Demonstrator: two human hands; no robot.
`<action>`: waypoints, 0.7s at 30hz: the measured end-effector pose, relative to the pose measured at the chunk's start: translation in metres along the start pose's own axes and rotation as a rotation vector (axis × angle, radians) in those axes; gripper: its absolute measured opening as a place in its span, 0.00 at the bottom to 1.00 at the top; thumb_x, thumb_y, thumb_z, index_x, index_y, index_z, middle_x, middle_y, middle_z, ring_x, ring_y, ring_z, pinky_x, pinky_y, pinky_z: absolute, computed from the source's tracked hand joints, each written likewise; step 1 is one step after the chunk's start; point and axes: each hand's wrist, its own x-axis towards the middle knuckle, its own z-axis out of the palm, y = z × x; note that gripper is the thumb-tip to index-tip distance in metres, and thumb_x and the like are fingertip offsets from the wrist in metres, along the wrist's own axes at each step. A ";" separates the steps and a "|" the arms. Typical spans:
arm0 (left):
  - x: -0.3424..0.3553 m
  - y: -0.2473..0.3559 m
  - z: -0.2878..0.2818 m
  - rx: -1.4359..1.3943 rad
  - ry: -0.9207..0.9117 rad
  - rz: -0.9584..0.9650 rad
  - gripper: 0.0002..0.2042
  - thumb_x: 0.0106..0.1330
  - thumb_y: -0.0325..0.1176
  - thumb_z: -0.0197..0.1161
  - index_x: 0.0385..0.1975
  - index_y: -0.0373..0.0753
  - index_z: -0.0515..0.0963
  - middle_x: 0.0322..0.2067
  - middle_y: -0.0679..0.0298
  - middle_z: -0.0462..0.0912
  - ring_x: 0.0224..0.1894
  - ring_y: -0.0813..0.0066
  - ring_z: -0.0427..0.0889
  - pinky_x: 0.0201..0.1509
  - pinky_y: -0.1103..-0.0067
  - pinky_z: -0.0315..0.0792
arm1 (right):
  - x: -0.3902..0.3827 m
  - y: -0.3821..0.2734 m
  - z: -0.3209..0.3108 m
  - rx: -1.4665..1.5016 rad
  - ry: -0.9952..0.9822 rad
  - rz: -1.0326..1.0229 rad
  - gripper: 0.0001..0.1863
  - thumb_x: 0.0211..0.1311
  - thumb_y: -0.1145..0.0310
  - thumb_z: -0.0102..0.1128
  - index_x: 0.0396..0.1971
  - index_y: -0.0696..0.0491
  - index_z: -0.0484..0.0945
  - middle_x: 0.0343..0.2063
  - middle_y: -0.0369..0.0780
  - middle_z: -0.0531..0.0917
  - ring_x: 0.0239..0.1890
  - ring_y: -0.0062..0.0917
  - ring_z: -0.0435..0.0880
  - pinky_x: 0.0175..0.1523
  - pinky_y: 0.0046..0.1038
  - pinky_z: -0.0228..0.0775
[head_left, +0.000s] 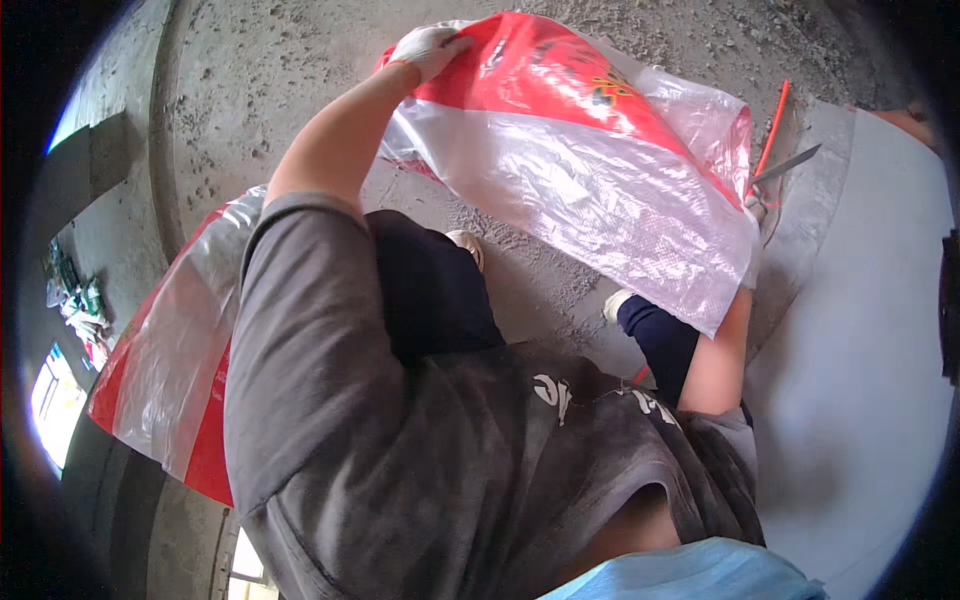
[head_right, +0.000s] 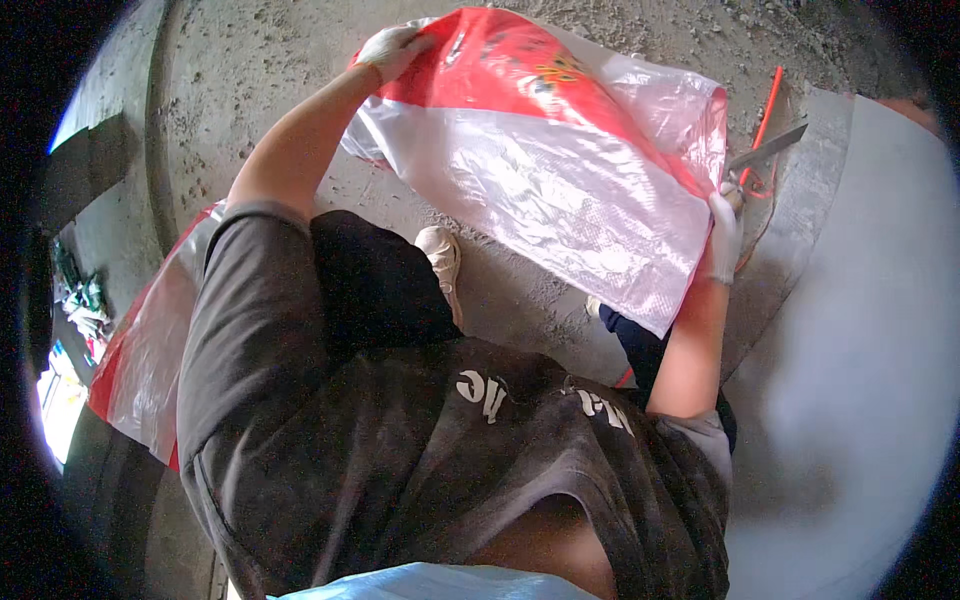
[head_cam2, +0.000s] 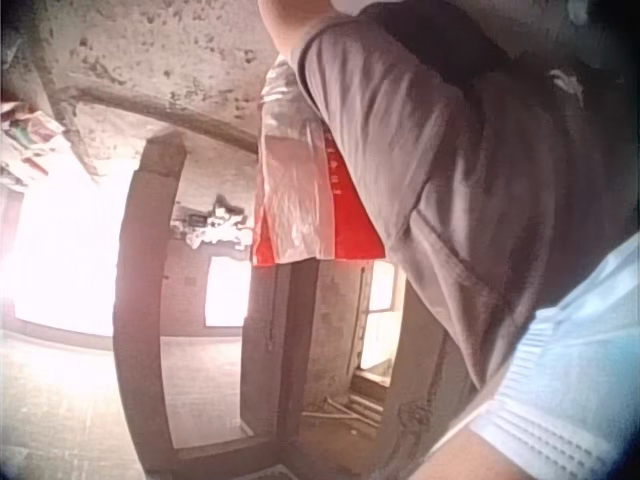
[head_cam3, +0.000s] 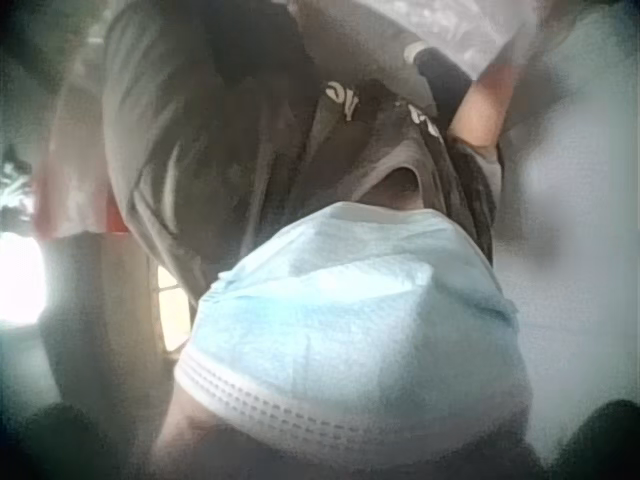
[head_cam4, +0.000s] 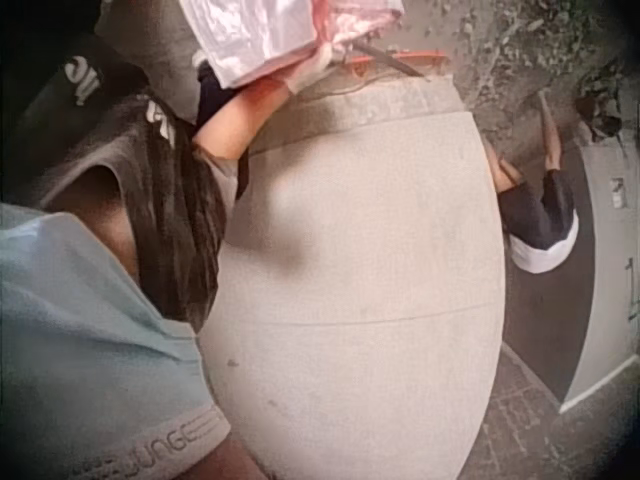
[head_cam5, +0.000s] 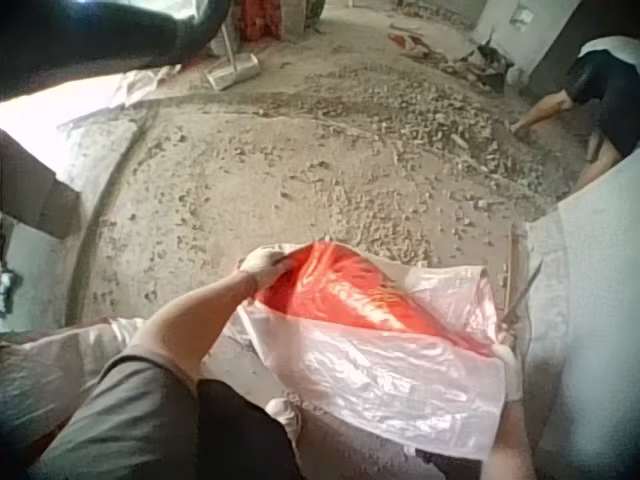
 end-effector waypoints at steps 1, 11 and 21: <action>-0.005 -0.005 -0.002 -0.187 0.081 -0.099 0.22 0.66 0.55 0.57 0.46 0.44 0.82 0.42 0.56 0.85 0.48 0.54 0.82 0.53 0.71 0.73 | 0.003 -0.001 0.005 0.099 -0.006 -0.043 0.07 0.61 0.73 0.52 0.39 0.51 0.72 0.46 0.39 0.79 0.50 0.28 0.80 0.57 0.32 0.73; -0.111 -0.067 -0.077 -0.671 0.289 -0.375 0.17 0.71 0.43 0.59 0.42 0.34 0.82 0.33 0.74 0.82 0.35 0.86 0.75 0.42 0.83 0.71 | 0.073 -0.028 0.088 0.152 -0.370 0.035 0.09 0.64 0.69 0.51 0.43 0.50 0.76 0.44 0.36 0.77 0.47 0.24 0.76 0.53 0.28 0.69; -0.234 -0.198 -0.146 -0.747 0.319 -0.708 0.17 0.69 0.32 0.56 0.54 0.32 0.76 0.48 0.58 0.84 0.49 0.69 0.83 0.52 0.75 0.76 | 0.111 0.017 0.220 0.202 -0.464 0.006 0.04 0.63 0.71 0.56 0.33 0.47 0.80 0.30 0.27 0.77 0.32 0.14 0.73 0.40 0.22 0.68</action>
